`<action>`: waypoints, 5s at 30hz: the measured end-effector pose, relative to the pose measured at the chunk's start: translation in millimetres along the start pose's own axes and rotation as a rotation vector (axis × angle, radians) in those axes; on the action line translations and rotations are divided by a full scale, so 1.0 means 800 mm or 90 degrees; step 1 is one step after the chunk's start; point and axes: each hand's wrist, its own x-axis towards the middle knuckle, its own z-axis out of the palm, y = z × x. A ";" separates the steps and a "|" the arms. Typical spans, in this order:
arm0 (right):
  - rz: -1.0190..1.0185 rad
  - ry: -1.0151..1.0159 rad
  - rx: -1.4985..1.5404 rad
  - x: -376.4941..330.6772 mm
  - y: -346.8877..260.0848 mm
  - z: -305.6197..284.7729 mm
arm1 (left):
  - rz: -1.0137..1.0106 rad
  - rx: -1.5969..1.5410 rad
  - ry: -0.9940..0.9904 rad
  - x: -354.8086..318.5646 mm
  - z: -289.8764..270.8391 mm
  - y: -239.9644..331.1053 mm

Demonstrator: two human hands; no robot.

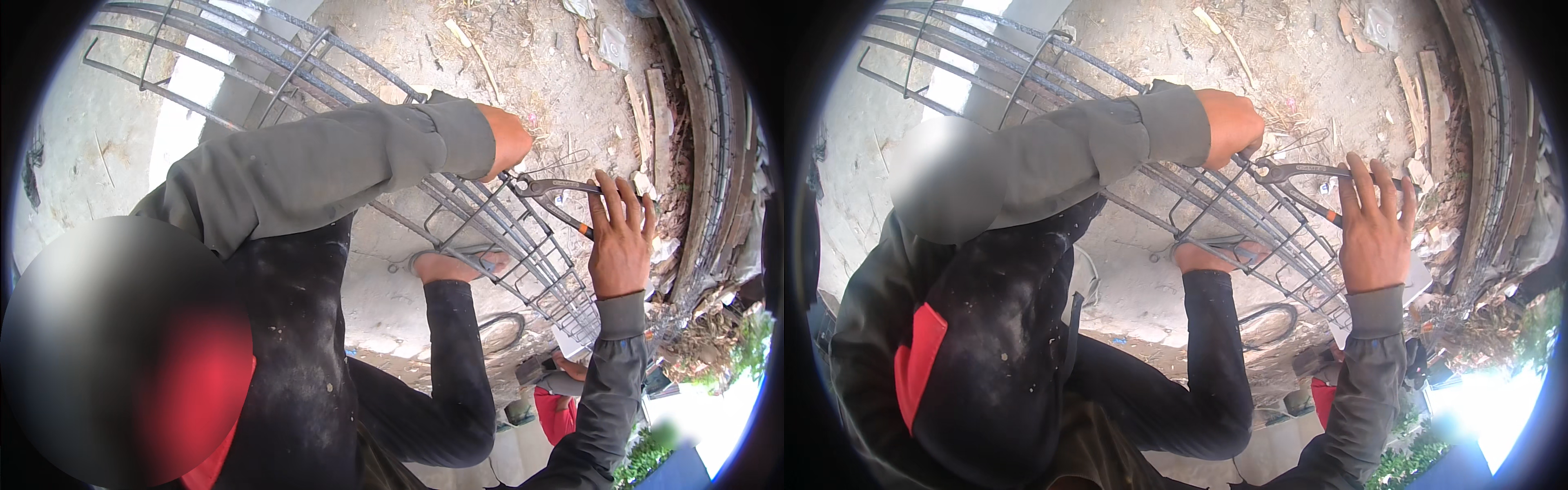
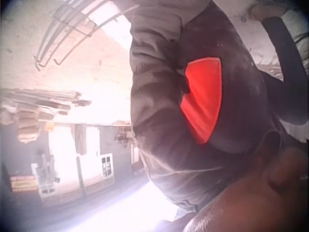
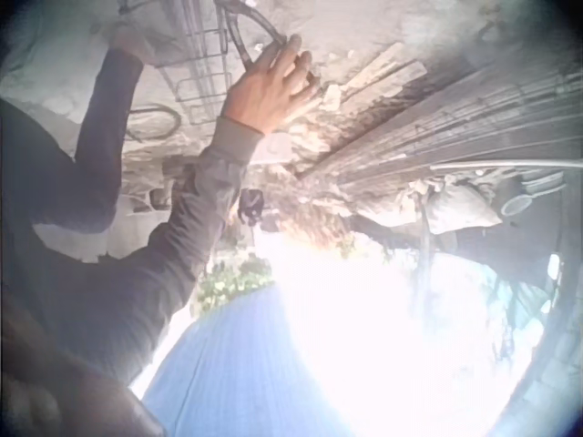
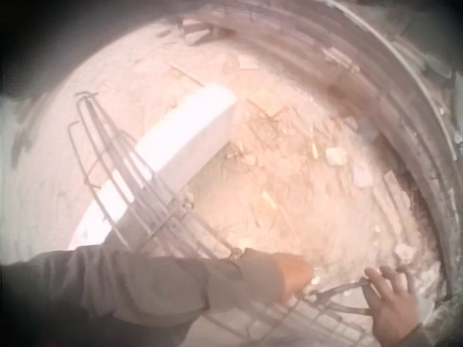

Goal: The person sits on the ground and ties a rebar cage using wire ties and pliers. They repeatedly wrap wire around the intersections of the rebar grid and twist the wire to secure the structure.

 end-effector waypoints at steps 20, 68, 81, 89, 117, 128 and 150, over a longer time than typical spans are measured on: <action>0.010 -0.423 0.267 0.098 0.018 -0.084 | 0.081 -0.023 0.130 -0.005 0.011 -0.005; -0.094 -0.031 0.084 0.045 0.015 -0.088 | 0.025 0.042 0.050 0.008 0.011 -0.006; 0.245 -0.644 0.664 0.081 0.033 -0.093 | 0.068 -0.025 0.168 -0.007 0.013 -0.008; 0.014 -0.362 0.201 0.075 0.011 -0.116 | 0.018 -0.026 0.056 -0.005 0.009 -0.011; -0.043 0.091 0.171 0.022 0.017 -0.054 | 0.056 -0.051 0.057 0.001 -0.004 0.001; 0.067 -0.289 0.402 0.038 0.034 -0.103 | 0.056 -0.041 0.052 0.003 -0.002 -0.008; 0.208 -0.541 0.718 0.006 0.021 -0.068 | 0.060 -0.064 0.043 0.009 0.005 -0.009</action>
